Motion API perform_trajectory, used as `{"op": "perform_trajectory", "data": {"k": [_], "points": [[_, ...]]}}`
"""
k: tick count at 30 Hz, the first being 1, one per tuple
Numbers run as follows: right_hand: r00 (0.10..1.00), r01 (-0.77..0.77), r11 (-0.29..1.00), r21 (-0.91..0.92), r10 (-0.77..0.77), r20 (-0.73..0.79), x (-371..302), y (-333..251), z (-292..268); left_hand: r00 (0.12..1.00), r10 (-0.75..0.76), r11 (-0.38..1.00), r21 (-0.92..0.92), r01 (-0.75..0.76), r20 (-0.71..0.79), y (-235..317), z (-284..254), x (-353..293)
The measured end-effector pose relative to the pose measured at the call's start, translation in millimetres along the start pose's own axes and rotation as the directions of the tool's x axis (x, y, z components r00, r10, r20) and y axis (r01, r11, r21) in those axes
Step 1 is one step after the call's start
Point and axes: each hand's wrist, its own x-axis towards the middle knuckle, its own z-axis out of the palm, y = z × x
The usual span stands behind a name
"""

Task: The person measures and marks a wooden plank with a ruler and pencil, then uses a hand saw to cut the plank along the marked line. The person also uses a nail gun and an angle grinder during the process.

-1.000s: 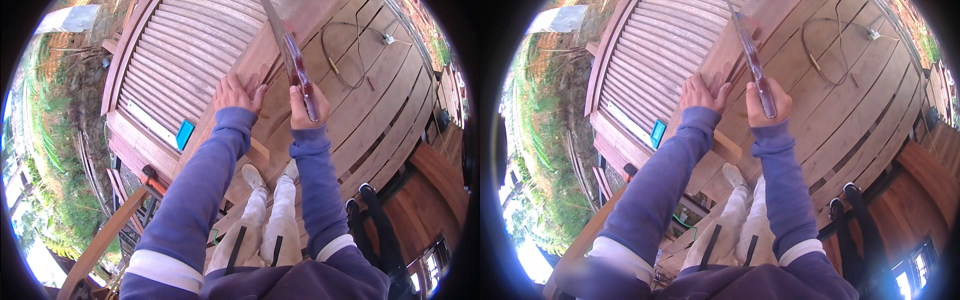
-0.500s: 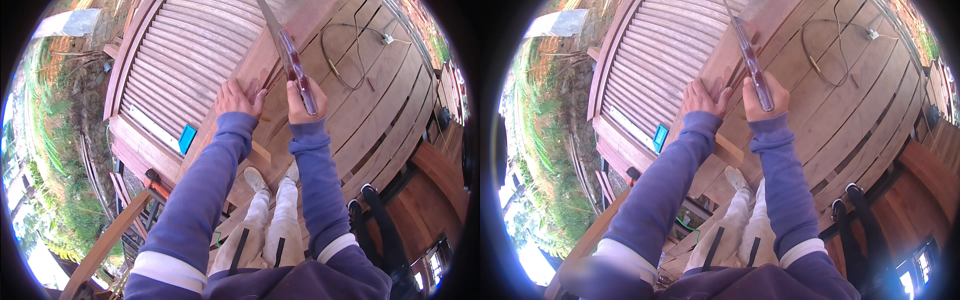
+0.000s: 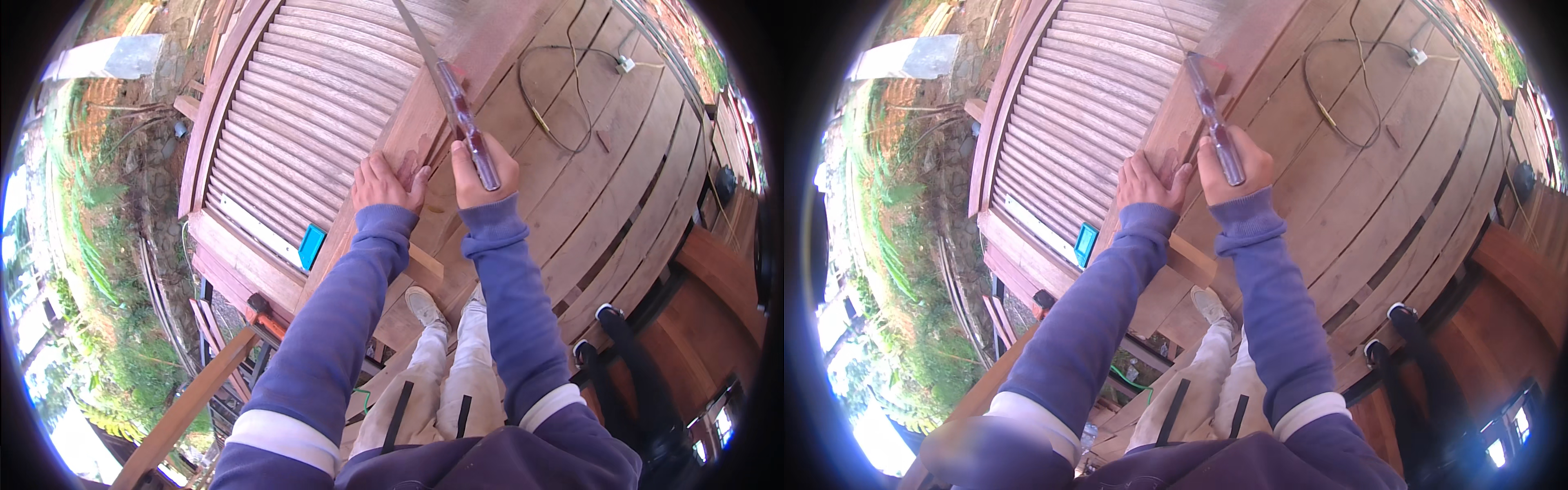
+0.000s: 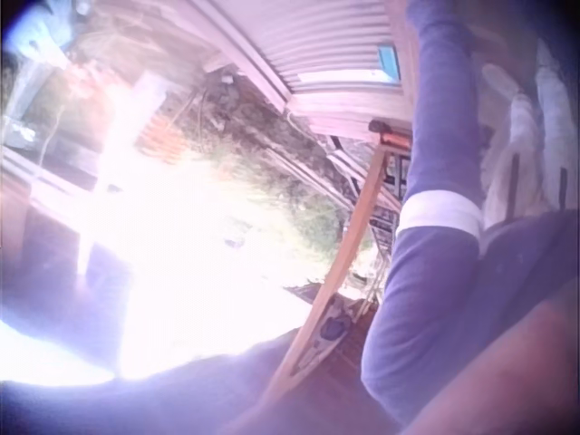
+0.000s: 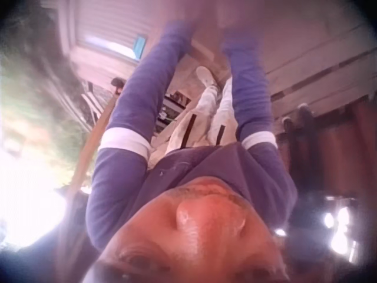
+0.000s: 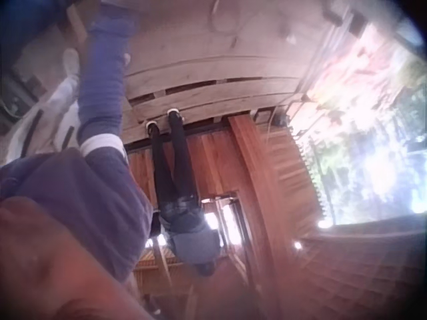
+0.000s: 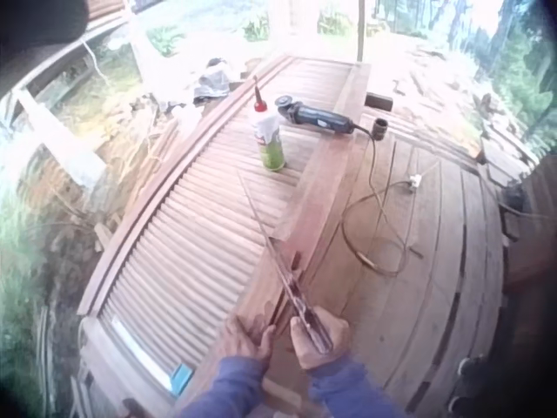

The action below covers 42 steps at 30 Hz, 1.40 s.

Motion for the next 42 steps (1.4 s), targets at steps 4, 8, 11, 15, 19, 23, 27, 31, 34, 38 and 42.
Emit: {"op": "perform_trajectory", "data": {"k": [4,8,11,15,19,23,27,31,34,38,42], "points": [[0.996,-0.074,0.982,-0.175,0.082,0.04,-118,22,-60,0.996,-0.063,0.998,0.006,0.063,0.063,-3,-13,0],[0.993,0.078,0.98,-0.183,-0.06,0.101,-200,17,-118,0.999,-0.041,0.999,0.027,0.042,-0.007,-10,-8,-3],[0.997,0.009,0.986,-0.168,0.004,0.075,-103,26,-59,0.997,-0.054,0.999,0.008,0.053,0.056,-5,-8,-2],[1.0,-0.016,1.0,-0.012,0.015,-0.02,-4,4,-5,0.997,-0.022,1.0,-0.001,0.022,0.071,9,-7,5],[0.99,-0.135,0.94,-0.312,0.14,-0.007,-127,14,-70,0.992,-0.043,0.999,-0.023,0.046,0.118,4,-10,5],[0.993,0.07,0.979,-0.193,-0.05,0.107,-195,10,-113,0.996,-0.079,0.997,0.001,0.079,0.031,-8,-13,-1],[1.0,0.025,0.997,-0.07,-0.024,0.01,-43,16,-26,0.998,-0.004,1.0,-0.004,0.005,0.057,2,-3,3],[0.997,-0.047,0.997,-0.064,0.051,0.065,-29,1,-21,0.997,0.023,1.0,-0.002,-0.023,-0.076,-6,0,-3],[0.987,-0.145,0.903,-0.405,0.159,0.0,-151,32,-77,0.993,0.04,0.999,0.035,-0.036,-0.114,-16,11,-3],[0.995,0.098,0.983,-0.154,-0.101,-0.01,-176,36,-99,0.997,0.018,1.0,0.016,-0.017,-0.08,-8,15,-5],[0.996,0.087,0.991,-0.1,-0.09,-0.026,-61,18,-28,1.0,-0.006,1.0,-0.005,0.006,0.019,-4,0,-1]]}}
